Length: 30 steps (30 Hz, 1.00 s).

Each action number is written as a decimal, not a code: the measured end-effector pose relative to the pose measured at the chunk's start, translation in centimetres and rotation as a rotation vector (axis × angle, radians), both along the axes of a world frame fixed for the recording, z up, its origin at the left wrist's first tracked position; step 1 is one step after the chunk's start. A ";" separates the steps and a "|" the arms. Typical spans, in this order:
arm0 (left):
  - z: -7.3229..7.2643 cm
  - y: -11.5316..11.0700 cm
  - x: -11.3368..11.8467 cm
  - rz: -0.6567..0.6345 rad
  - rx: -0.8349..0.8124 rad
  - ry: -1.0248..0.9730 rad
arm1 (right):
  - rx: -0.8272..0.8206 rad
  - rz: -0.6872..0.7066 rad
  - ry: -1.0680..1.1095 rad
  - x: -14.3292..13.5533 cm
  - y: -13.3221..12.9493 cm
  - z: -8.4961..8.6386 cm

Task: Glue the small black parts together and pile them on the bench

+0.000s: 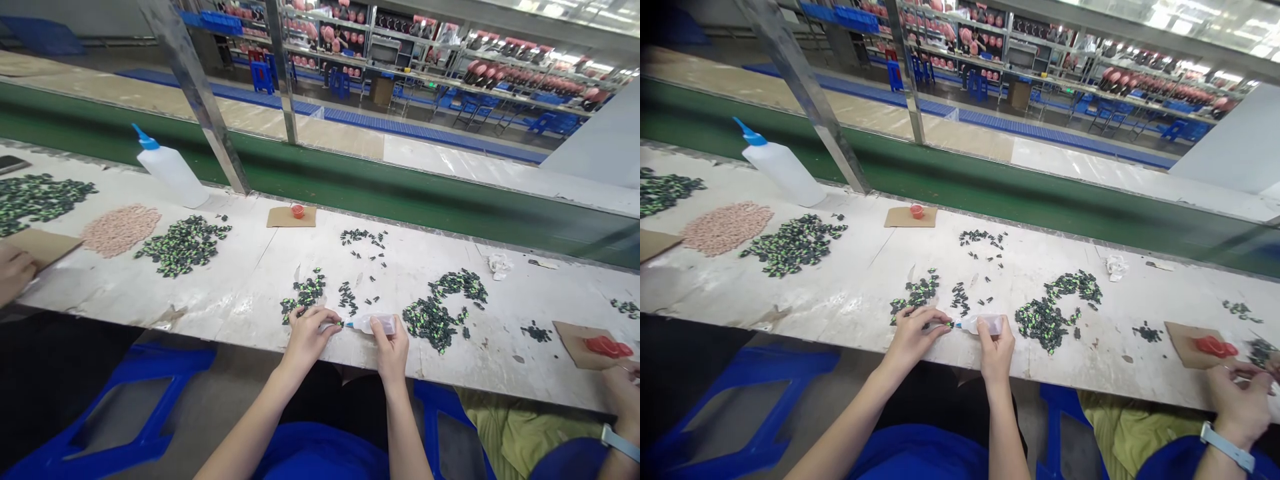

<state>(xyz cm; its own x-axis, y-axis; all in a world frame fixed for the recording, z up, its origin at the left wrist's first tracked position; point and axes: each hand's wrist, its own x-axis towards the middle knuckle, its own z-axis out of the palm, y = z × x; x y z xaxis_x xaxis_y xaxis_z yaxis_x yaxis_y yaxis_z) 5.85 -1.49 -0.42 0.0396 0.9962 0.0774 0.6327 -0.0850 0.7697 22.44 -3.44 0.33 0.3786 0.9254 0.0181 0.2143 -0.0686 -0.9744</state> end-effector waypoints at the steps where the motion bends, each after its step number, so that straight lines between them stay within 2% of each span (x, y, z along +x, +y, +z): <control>1: 0.0 0.0 0.0 0.001 0.007 0.003 | -0.002 0.005 -0.002 0.0 0.0 0.0; 12: 0.4 -0.3 0.3 0.005 0.032 0.033 | 0.001 -0.006 -0.017 -0.2 -0.2 0.1; 16: 0.5 -0.2 0.2 -0.014 0.006 0.068 | 0.056 -0.103 0.086 0.4 -0.1 -0.3; 18: 0.7 0.1 -0.1 -0.057 -0.013 0.073 | 0.096 -0.173 0.160 0.9 -0.1 -0.6; 21: 0.9 1.0 -0.4 -0.135 0.013 0.056 | 0.144 -0.204 0.218 1.3 0.1 -0.9; 26: 0.9 2.7 -0.2 -0.077 0.136 0.108 | 0.186 -0.188 0.195 1.5 0.8 -1.0; 30: 0.5 3.5 0.5 -0.136 0.163 0.108 | 0.123 -0.187 0.110 1.5 1.2 -1.1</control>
<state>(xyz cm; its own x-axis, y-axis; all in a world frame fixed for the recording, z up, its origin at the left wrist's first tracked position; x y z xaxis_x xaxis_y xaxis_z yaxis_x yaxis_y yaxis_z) 6.35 1.98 0.13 0.1899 0.9556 0.2252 0.6850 -0.2933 0.6669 23.97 -2.20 -0.76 0.5494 0.8322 0.0754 0.1008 0.0236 -0.9946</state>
